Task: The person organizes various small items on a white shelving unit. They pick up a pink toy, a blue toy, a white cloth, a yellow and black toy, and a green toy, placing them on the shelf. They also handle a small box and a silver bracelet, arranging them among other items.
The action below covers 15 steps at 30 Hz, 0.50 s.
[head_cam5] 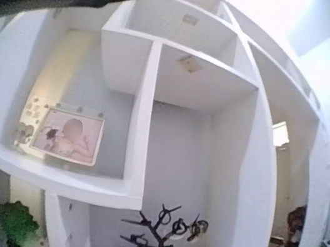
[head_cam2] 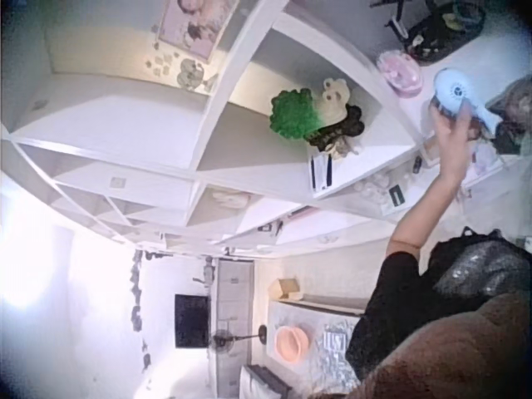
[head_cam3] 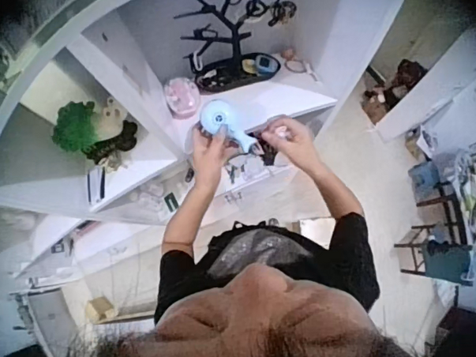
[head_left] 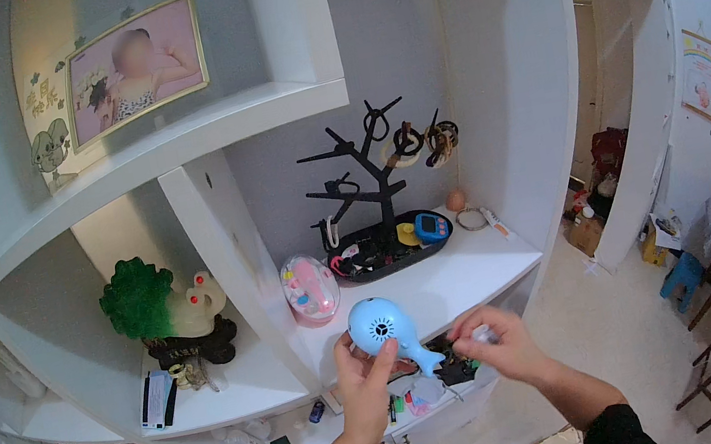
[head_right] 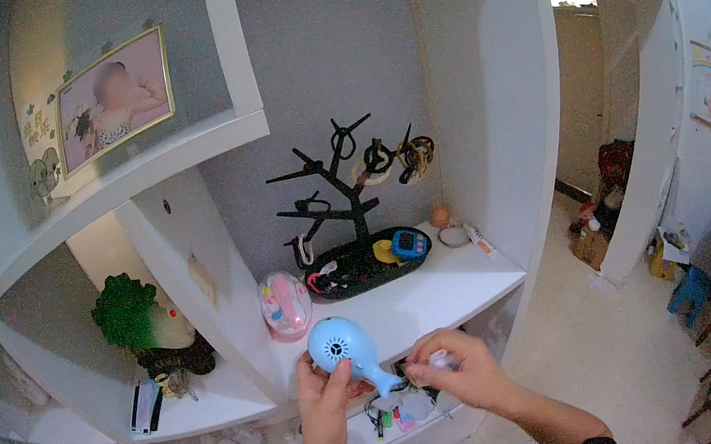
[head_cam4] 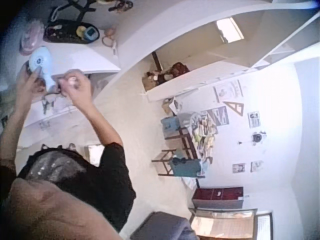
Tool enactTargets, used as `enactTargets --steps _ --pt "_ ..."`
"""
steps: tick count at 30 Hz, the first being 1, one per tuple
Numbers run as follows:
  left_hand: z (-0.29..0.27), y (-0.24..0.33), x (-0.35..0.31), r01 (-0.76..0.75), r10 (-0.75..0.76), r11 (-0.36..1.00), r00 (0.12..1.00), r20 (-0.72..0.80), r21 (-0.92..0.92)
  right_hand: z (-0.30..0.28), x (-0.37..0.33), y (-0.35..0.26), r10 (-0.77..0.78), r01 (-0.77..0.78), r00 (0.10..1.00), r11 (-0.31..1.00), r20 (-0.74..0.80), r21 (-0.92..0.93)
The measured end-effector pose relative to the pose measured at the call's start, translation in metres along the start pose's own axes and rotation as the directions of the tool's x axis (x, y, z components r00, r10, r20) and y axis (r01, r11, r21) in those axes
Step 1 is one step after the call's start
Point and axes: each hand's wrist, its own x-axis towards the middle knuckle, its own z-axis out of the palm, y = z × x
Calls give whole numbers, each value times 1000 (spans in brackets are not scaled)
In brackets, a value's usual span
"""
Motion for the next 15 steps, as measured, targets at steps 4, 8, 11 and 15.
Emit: enactTargets --steps 4,8,11,15 --pt "1 6 7 34 -35 997 999 12 71 -39 18 0 97 -114 993 900 -61 -420" --pt "3 9 14 -35 38 983 999 -13 177 -74 71 3 -119 -73 975 627 -188 -776" --pt "18 2 21 -16 14 993 1000 25 121 -123 110 38 -130 -70 980 473 -148 -878" --pt "29 -4 23 9 -13 991 1000 28 133 -139 151 71 80 -87 994 224 -71 -971"
